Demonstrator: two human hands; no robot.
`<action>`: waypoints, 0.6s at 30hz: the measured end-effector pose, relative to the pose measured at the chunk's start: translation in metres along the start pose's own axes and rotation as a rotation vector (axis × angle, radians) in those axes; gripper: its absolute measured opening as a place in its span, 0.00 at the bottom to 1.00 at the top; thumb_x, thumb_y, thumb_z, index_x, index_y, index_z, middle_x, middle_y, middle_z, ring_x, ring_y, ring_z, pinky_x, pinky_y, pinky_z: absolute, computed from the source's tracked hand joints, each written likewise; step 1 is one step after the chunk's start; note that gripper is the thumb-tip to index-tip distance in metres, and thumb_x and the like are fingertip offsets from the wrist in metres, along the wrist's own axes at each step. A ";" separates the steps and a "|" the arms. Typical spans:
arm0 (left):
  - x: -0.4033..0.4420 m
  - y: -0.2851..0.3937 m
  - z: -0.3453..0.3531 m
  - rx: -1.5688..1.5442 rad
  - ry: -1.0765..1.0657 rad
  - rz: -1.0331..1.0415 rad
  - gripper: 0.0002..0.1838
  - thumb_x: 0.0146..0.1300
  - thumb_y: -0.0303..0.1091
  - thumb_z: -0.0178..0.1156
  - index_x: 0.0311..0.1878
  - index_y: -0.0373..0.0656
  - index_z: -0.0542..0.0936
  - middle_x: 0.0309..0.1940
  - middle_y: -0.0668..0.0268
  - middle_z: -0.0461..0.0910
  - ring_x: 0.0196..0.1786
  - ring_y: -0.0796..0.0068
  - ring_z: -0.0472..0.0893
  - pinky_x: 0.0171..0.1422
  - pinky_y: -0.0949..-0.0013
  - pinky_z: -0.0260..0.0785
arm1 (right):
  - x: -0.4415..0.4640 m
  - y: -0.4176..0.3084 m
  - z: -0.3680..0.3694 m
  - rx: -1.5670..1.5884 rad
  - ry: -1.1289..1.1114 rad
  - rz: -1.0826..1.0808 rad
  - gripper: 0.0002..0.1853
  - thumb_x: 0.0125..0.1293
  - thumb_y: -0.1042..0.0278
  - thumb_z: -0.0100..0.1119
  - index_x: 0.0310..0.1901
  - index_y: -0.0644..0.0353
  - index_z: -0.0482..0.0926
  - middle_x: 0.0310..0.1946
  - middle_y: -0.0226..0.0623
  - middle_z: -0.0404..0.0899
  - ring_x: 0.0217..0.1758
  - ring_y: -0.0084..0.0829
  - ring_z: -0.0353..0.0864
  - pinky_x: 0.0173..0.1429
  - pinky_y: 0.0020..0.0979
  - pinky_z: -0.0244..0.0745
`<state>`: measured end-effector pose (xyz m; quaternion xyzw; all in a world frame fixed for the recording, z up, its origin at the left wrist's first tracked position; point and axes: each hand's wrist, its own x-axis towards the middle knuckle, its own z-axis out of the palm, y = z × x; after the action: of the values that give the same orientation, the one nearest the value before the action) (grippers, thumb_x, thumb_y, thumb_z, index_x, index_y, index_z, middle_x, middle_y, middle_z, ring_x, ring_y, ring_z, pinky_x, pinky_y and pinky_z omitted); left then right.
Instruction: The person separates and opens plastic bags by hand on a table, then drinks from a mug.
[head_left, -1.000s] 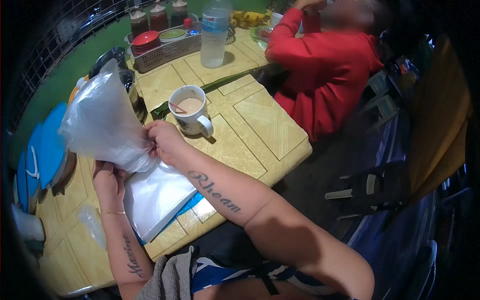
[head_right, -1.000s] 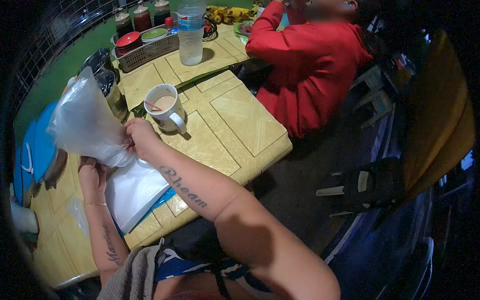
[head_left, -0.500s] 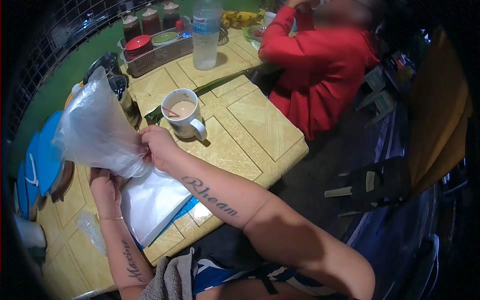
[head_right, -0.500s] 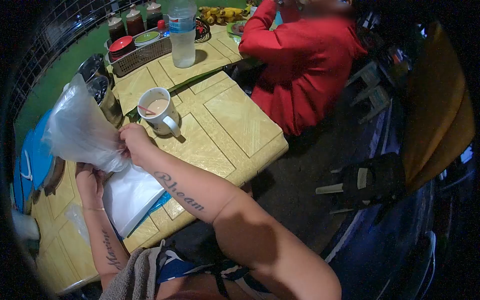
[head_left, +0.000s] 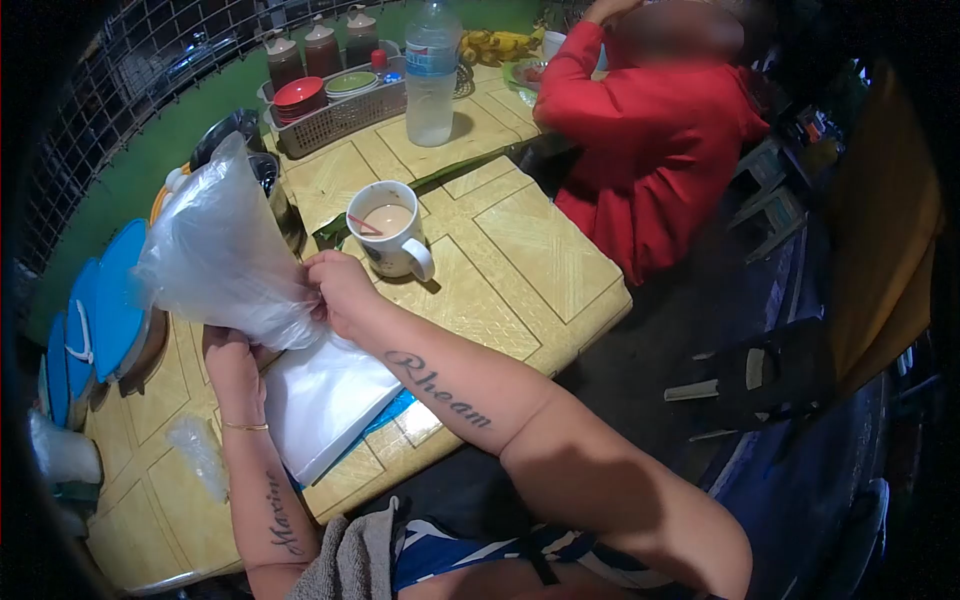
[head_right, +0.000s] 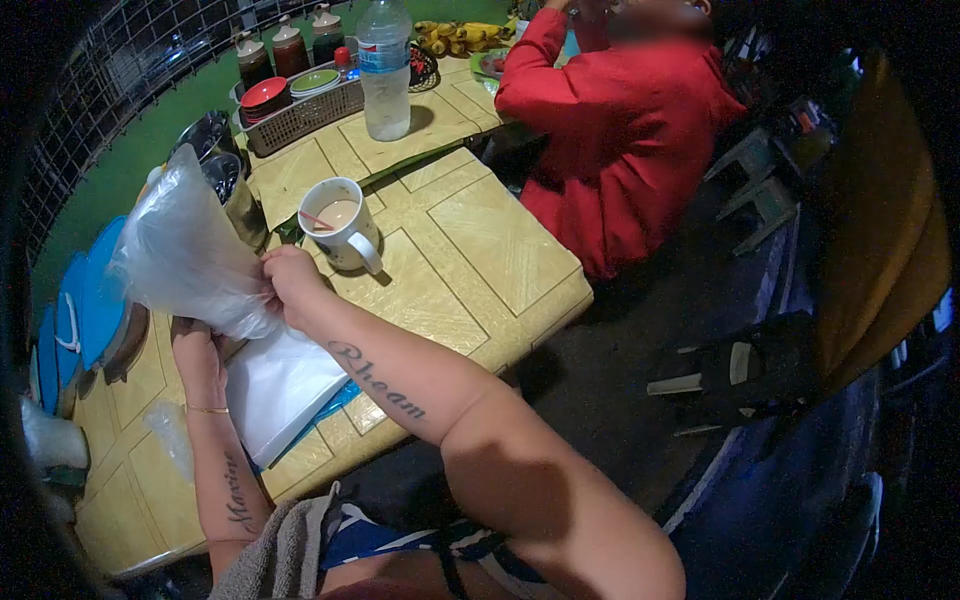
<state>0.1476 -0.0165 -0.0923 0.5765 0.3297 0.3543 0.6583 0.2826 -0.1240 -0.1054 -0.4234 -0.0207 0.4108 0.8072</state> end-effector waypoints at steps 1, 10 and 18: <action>0.000 0.000 0.002 -0.009 0.009 0.003 0.18 0.66 0.21 0.49 0.58 0.41 0.74 0.44 0.67 0.79 0.37 0.80 0.78 0.36 0.76 0.71 | -0.001 -0.001 0.000 -0.011 -0.007 -0.006 0.10 0.60 0.77 0.48 0.42 0.58 0.75 0.28 0.32 0.76 0.24 0.27 0.71 0.25 0.33 0.63; 0.000 0.005 -0.001 0.059 -0.067 0.009 0.18 0.67 0.23 0.49 0.60 0.42 0.74 0.43 0.69 0.79 0.33 0.83 0.74 0.34 0.77 0.67 | 0.007 0.004 -0.004 -0.046 -0.035 -0.016 0.11 0.59 0.76 0.49 0.44 0.57 0.75 0.28 0.32 0.75 0.22 0.29 0.72 0.22 0.35 0.63; 0.001 0.002 -0.003 0.070 -0.065 0.024 0.18 0.69 0.24 0.49 0.60 0.43 0.73 0.41 0.70 0.79 0.30 0.85 0.71 0.32 0.78 0.64 | -0.002 0.001 -0.005 -0.068 -0.005 -0.049 0.12 0.58 0.77 0.52 0.44 0.59 0.77 0.31 0.33 0.76 0.27 0.29 0.74 0.25 0.33 0.66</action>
<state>0.1459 -0.0137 -0.0907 0.6143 0.3135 0.3314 0.6438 0.2828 -0.1282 -0.1087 -0.4489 -0.0469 0.3910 0.8022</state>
